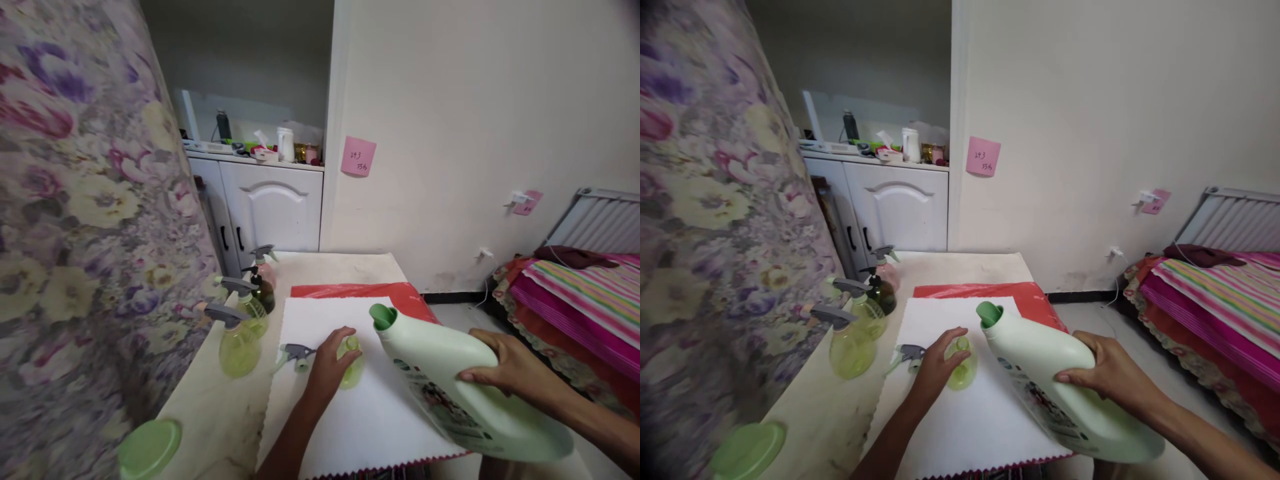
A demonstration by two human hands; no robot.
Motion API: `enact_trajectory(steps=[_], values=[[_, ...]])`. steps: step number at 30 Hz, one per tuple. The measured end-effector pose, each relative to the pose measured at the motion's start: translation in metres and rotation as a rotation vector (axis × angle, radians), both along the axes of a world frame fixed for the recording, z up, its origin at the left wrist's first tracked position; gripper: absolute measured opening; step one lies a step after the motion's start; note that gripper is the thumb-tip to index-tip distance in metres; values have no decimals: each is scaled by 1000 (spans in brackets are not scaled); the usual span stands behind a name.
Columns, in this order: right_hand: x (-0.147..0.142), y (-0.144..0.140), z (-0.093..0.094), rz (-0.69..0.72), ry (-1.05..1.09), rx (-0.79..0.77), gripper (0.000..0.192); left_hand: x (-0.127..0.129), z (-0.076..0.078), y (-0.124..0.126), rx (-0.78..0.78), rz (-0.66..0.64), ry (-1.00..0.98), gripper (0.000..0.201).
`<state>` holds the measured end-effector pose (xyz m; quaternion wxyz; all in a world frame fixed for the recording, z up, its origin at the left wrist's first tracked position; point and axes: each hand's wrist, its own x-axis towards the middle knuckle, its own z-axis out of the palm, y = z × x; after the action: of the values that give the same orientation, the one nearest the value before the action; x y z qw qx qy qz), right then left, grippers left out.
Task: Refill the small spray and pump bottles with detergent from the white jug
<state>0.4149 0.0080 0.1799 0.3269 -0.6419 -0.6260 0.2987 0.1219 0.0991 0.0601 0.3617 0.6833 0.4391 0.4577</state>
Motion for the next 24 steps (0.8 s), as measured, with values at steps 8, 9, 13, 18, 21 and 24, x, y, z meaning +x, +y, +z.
enact_trajectory(steps=[8,9,13,18,21,24], values=[[5,19,11,177,-129,48,50,-4,2,0,4,-39,-20,31],[4,22,12,212,-131,47,55,-4,2,1,6,-46,-29,31],[0,30,13,314,-123,23,54,-5,4,2,-8,-83,-56,30],[-2,36,11,370,-187,-71,57,-5,7,5,-10,-137,-69,29],[-4,40,13,405,-227,-130,59,-6,8,6,-21,-156,-74,27],[-6,44,16,433,-283,-136,58,-6,7,7,-39,-170,-98,25]])
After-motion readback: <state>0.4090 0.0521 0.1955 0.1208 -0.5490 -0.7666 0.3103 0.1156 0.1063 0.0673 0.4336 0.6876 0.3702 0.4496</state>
